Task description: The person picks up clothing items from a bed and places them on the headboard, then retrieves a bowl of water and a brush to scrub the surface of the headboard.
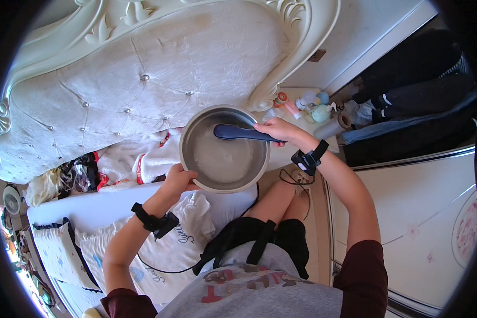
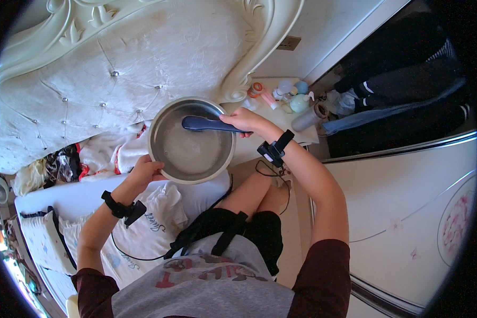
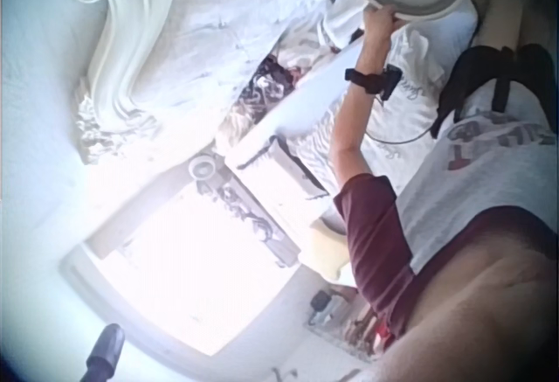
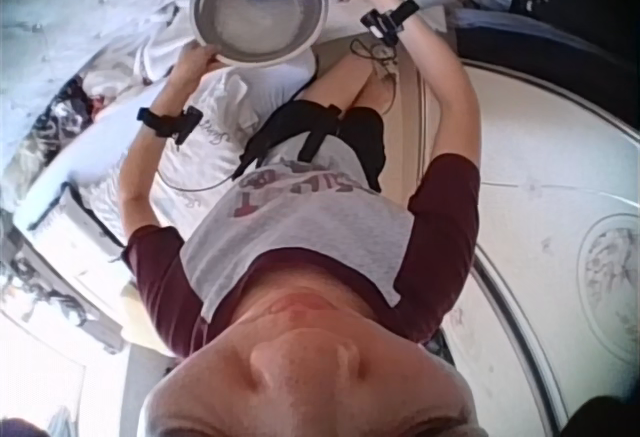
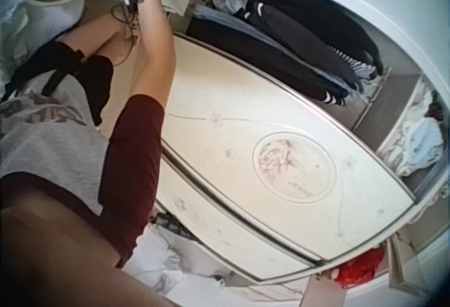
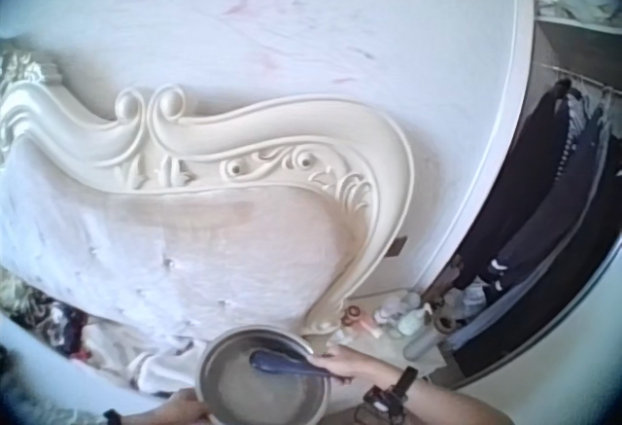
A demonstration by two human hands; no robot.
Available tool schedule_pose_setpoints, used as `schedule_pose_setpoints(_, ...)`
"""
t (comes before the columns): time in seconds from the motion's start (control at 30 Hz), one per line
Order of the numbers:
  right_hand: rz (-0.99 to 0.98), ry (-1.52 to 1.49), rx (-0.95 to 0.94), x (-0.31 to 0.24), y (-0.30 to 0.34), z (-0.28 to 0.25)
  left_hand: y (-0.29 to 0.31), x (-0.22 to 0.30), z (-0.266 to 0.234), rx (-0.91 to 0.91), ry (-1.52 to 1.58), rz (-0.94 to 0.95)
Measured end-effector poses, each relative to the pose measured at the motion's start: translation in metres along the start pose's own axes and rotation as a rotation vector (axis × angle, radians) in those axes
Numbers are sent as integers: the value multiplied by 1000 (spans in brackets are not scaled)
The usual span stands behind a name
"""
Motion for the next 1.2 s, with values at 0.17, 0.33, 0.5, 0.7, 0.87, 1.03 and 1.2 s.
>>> schedule_pose_setpoints(0.17, 31, -44, -9, 28, 10, -19, -8, 9, 27, -63, -65, -7)
schedule_pose_setpoints(0.33, -6, 30, 82, 68, 20, -45, -28, 13, 70, -143, -113, 13)
schedule_pose_setpoints(0.5, 50, -73, 196, 107, 41, -72, -54, 27, 116, -251, -199, 66)
schedule_pose_setpoints(0.7, 137, -164, 333, 160, 75, -102, -82, 47, 176, -369, -108, -78)
schedule_pose_setpoints(0.87, 220, -201, 442, 211, 93, -112, -156, 25, 217, -208, -758, 567)
schedule_pose_setpoints(1.03, 308, -239, 489, 235, 104, -113, -205, 0, 271, -84, -1120, 1054)
schedule_pose_setpoints(1.2, 351, -352, 474, 253, 115, -112, -260, -7, 308, 182, -1230, 1073)
Point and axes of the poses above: each hand's wrist, its own y-axis away from the middle knuckle, its own z-axis out of the palm, x = y × z, the point moved 2 cm from there along -y, towards the middle knuckle, and after that the axes turned 14 degrees about x, right-handed, at the moved point
